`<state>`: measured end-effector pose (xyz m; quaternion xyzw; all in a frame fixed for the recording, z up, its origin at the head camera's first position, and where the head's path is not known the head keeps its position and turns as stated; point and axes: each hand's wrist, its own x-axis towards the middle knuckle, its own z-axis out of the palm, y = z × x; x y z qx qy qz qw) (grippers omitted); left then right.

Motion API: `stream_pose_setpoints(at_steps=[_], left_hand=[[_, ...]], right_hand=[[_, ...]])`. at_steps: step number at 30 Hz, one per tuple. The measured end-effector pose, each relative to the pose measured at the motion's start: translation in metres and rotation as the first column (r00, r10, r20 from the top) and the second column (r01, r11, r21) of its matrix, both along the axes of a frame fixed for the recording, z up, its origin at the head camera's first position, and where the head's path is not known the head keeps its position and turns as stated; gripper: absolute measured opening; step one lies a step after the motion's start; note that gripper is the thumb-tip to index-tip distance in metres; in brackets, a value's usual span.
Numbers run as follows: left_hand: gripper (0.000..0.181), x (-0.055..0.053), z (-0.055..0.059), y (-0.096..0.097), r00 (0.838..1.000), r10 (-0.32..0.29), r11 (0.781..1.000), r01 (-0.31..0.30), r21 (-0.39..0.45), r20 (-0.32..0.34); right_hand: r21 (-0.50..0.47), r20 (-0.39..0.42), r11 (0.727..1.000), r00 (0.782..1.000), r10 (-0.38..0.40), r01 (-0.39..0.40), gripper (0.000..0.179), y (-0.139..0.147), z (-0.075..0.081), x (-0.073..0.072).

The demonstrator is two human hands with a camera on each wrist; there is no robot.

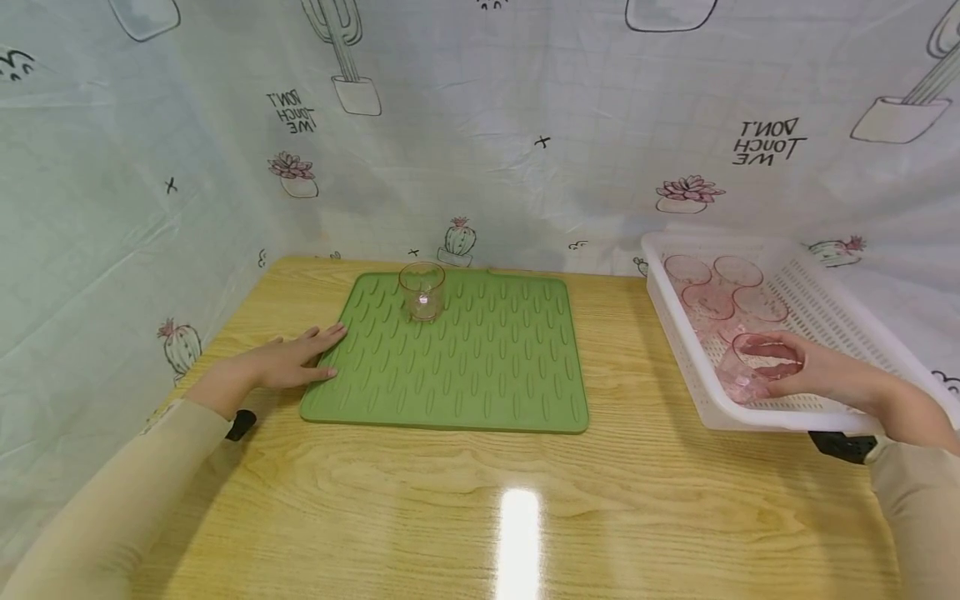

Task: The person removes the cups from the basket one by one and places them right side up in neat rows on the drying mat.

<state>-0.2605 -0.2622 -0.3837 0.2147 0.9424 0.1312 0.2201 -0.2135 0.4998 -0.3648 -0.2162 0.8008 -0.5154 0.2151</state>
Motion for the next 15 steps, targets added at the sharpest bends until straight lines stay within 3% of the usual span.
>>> stream_pose_setpoints(at_steps=[7, 10, 15], left_hand=[[0.082, -0.0003, 0.0005, 0.0011, 1.000, -0.004, 1.000, 0.004, -0.003, 0.000], [0.082, -0.0004, 0.0007, 0.0005, 1.000, -0.005, 1.000, 0.005, 0.002, 0.001], [0.083, -0.0012, 0.0001, 0.0000, 1.000, -0.002, 1.000, 0.002, 0.003, 0.006]], right_hand=[[-0.135, 0.022, 0.991, 0.999, 0.026, -0.022, 0.081, -0.0027, 0.0028, -0.0007], [-0.104, -0.008, 0.995, 1.000, -0.003, 0.002, 0.080, -0.0050, 0.0053, 0.0015], [0.041, -0.098, 0.989, 0.986, -0.138, 0.143, 0.076, -0.0095, 0.0091, 0.0086]])
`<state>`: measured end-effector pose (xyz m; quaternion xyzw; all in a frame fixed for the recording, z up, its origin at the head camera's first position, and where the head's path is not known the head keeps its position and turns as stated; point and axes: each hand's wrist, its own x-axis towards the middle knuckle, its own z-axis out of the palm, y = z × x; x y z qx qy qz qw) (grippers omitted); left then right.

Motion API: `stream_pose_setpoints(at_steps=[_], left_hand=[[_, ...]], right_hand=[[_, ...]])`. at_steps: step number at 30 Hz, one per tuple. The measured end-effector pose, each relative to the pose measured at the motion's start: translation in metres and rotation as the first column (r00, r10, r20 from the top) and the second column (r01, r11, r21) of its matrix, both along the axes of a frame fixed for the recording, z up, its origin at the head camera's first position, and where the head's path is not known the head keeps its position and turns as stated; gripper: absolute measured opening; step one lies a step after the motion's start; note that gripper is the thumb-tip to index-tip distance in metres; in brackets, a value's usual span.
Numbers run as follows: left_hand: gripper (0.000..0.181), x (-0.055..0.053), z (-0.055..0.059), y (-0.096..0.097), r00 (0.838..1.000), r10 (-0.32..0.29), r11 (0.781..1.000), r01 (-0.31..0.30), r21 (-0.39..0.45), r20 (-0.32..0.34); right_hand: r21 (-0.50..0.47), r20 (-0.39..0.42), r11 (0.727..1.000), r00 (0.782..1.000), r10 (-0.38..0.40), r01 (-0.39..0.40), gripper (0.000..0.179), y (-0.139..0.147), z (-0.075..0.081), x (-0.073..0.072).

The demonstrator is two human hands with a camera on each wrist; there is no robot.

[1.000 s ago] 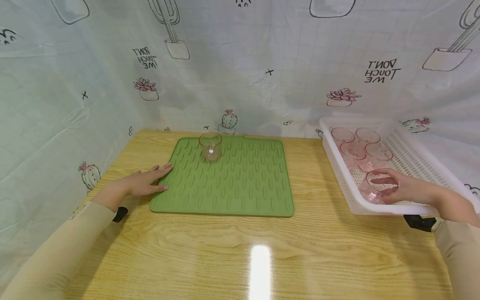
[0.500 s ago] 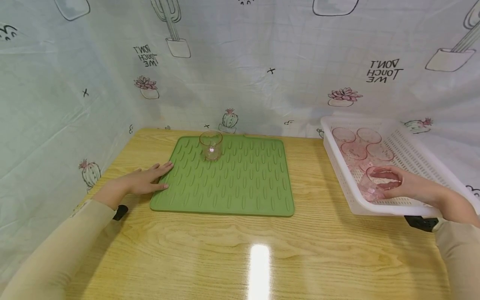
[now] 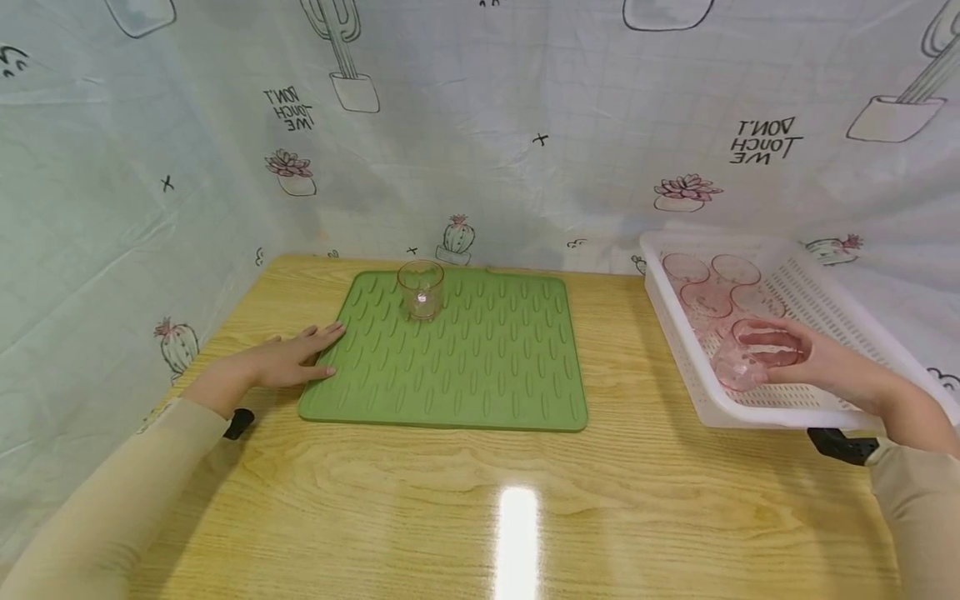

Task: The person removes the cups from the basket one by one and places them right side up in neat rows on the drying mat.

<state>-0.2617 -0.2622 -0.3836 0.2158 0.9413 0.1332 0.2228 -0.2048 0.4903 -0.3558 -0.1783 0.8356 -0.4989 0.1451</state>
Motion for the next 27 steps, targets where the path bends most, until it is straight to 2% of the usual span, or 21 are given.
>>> stream_pose_setpoints(at_steps=[4, 10, 17, 27], left_hand=[[0.083, 0.000, 0.001, 0.000, 1.000, 0.001, 1.000, -0.001, 0.002, 0.003], [0.084, 0.001, 0.001, 0.000, 1.000, -0.006, 1.000, 0.006, 0.003, 0.000], [0.084, 0.001, 0.000, 0.000, 1.000, -0.008, 1.000, 0.008, 0.001, -0.002], [0.084, 0.003, 0.000, 0.000, 1.000, -0.008, 1.000, 0.008, 0.008, 0.004]], right_hand=[[0.037, -0.053, 0.997, 0.997, -0.058, 0.060, 0.075, -0.003, 0.003, 0.006], [0.021, -0.093, 0.998, 0.994, -0.053, 0.055, 0.075, -0.004, 0.006, 0.012], [-0.018, -0.073, 0.996, 0.993, -0.091, 0.089, 0.071, -0.006, 0.013, 0.018], [0.075, -0.150, 0.988, 0.981, -0.126, 0.138, 0.070, -0.012, 0.019, 0.021]])
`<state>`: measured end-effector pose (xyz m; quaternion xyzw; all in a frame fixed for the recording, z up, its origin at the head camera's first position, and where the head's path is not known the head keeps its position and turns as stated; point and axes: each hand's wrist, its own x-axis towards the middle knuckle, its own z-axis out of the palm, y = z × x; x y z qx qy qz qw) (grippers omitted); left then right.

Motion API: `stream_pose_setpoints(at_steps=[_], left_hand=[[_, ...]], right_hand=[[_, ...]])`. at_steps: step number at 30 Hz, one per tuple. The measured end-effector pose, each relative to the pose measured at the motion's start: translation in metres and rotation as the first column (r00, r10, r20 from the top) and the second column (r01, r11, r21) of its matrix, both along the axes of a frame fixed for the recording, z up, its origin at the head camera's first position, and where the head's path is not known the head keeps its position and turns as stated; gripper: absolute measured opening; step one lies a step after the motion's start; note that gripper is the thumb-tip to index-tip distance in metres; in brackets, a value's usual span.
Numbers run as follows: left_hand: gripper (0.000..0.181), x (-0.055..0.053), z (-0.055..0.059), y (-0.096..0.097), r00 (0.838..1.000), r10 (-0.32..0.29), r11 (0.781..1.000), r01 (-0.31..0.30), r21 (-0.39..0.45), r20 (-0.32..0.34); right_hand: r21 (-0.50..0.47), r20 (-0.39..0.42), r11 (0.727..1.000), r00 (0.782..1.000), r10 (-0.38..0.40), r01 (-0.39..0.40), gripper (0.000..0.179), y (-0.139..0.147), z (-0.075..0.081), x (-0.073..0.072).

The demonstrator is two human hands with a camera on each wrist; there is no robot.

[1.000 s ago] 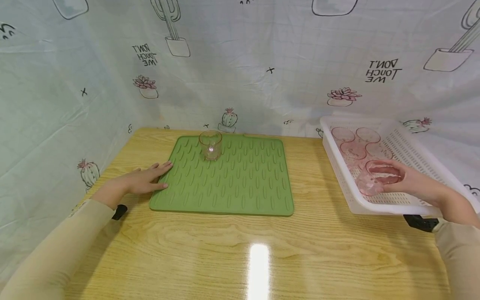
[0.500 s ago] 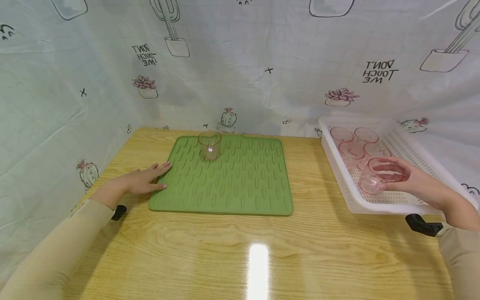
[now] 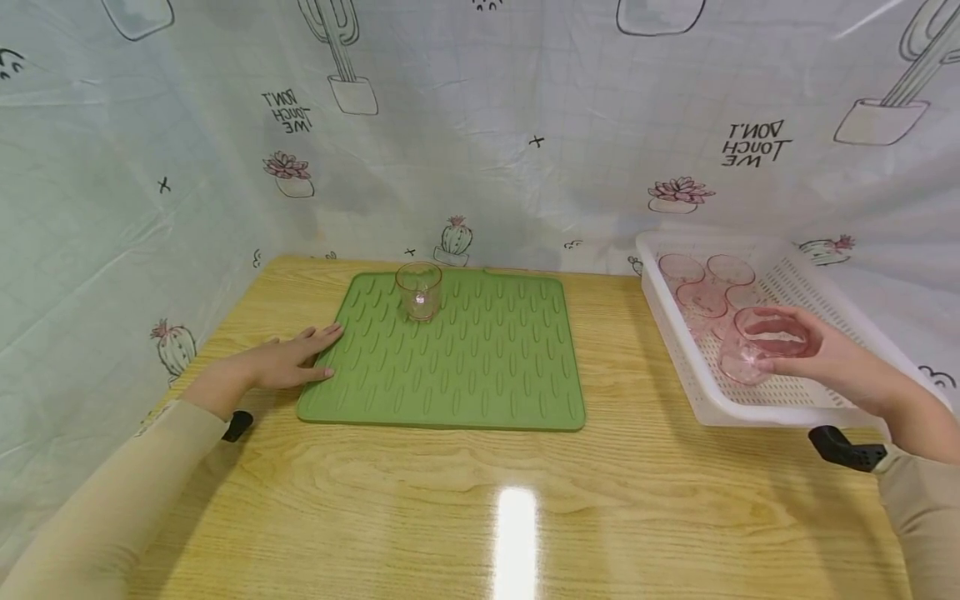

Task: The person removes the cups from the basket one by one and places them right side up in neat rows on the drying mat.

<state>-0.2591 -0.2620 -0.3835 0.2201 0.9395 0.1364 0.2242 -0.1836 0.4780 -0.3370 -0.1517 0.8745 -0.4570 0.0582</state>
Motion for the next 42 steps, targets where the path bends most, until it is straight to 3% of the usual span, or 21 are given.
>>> stream_pose_setpoints(at_steps=[7, 14, 22, 26, 31, 42], left_hand=[[0.084, -0.001, -0.003, -0.001, 1.000, 0.003, 1.000, -0.003, -0.007, 0.008], [0.084, -0.003, -0.004, -0.002, 1.000, 0.005, 1.000, -0.005, -0.010, 0.000], [0.085, -0.002, -0.004, -0.002, 1.000, 0.007, 1.000, -0.007, -0.016, 0.007], [0.085, -0.002, -0.004, -0.002, 1.000, 0.012, 1.000, -0.011, -0.011, 0.017], [0.085, -0.003, -0.003, -0.001, 1.000, 0.011, 1.000, -0.011, -0.017, 0.012], [0.084, -0.005, -0.005, -0.002, 1.000, 0.007, 1.000, -0.007, -0.022, 0.002]], right_hand=[[0.040, -0.057, 0.999, 0.998, -0.003, 0.006, 0.069, -0.007, 0.006, -0.001], [-0.042, -0.073, 0.998, 0.996, 0.050, -0.053, 0.069, -0.014, 0.018, -0.007], [0.102, -0.079, 0.994, 0.996, -0.034, 0.042, 0.068, -0.027, 0.032, -0.010], [0.080, -0.085, 0.996, 0.996, -0.030, 0.037, 0.067, -0.031, 0.036, -0.013], [0.019, -0.112, 1.000, 0.994, -0.002, 0.004, 0.067, -0.038, 0.040, -0.019], [0.016, -0.122, 0.997, 0.989, 0.083, -0.082, 0.062, -0.061, 0.052, -0.040]])
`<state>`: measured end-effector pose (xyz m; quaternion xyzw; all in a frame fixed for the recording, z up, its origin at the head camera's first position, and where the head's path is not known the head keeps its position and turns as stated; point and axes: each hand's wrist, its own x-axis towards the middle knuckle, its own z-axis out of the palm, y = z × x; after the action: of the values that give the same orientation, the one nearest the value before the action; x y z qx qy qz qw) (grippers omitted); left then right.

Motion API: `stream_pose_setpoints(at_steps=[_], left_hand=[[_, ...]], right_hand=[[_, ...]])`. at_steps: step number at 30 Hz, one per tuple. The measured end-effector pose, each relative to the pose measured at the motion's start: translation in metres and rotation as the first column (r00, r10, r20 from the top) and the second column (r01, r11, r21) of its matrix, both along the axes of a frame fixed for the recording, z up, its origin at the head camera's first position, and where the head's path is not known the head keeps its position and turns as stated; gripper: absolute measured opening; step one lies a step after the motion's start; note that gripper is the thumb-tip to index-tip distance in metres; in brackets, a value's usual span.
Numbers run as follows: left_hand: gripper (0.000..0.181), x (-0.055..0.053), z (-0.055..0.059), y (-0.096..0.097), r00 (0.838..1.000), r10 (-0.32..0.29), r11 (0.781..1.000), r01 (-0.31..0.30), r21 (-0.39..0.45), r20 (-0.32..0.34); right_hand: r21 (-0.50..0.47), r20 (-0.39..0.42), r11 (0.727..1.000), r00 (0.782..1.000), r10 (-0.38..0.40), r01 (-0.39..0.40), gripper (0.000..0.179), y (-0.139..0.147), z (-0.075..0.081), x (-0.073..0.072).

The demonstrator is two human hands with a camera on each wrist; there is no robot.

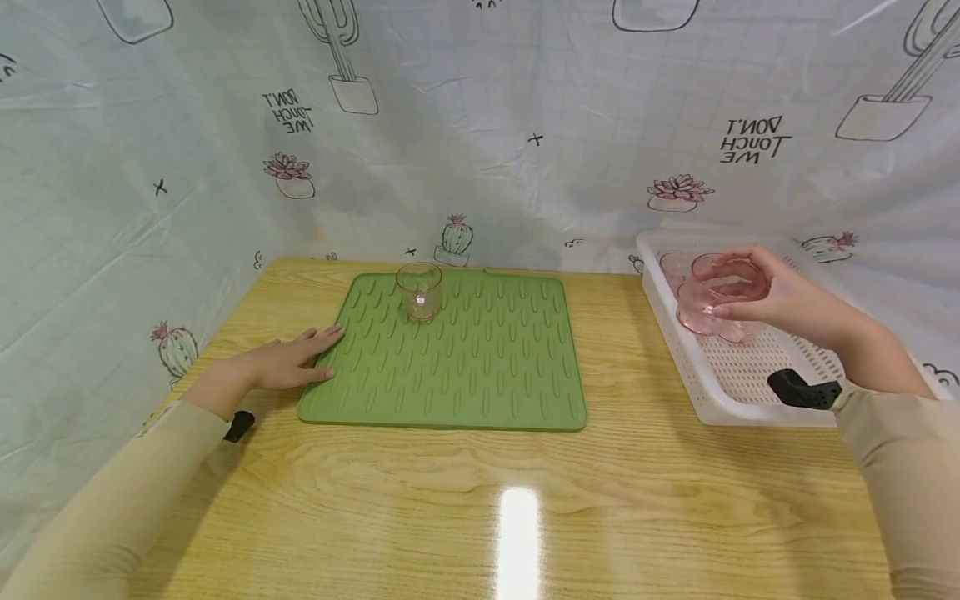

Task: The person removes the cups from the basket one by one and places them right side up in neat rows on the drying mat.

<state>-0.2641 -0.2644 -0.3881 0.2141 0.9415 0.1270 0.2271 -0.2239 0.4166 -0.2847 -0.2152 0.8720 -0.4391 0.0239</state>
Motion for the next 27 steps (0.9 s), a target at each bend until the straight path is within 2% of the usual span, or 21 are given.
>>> stream_pose_setpoints(at_steps=[10, 18, 23, 27], left_hand=[[0.084, 0.000, 0.000, 0.000, 1.000, 0.000, 1.000, 0.000, -0.003, 0.003], [0.084, 0.004, 0.002, 0.000, 1.000, -0.001, 1.000, 0.001, 0.003, 0.006], [0.085, 0.004, -0.003, -0.001, 1.000, -0.002, 1.000, 0.003, 0.009, -0.005], [0.086, 0.004, -0.006, -0.002, 1.000, -0.004, 1.000, 0.005, 0.015, -0.018]], right_hand=[[-0.005, 0.036, 1.000, 0.999, 0.025, -0.025, 0.060, -0.028, 0.010, -0.016], [0.008, 0.067, 1.000, 0.998, 0.007, -0.007, 0.057, -0.050, 0.016, -0.027], [0.039, 0.106, 0.999, 0.994, -0.010, 0.005, 0.058, -0.066, 0.018, -0.029], [0.065, 0.099, 0.998, 0.995, -0.011, 0.004, 0.060, -0.078, 0.018, -0.032]])
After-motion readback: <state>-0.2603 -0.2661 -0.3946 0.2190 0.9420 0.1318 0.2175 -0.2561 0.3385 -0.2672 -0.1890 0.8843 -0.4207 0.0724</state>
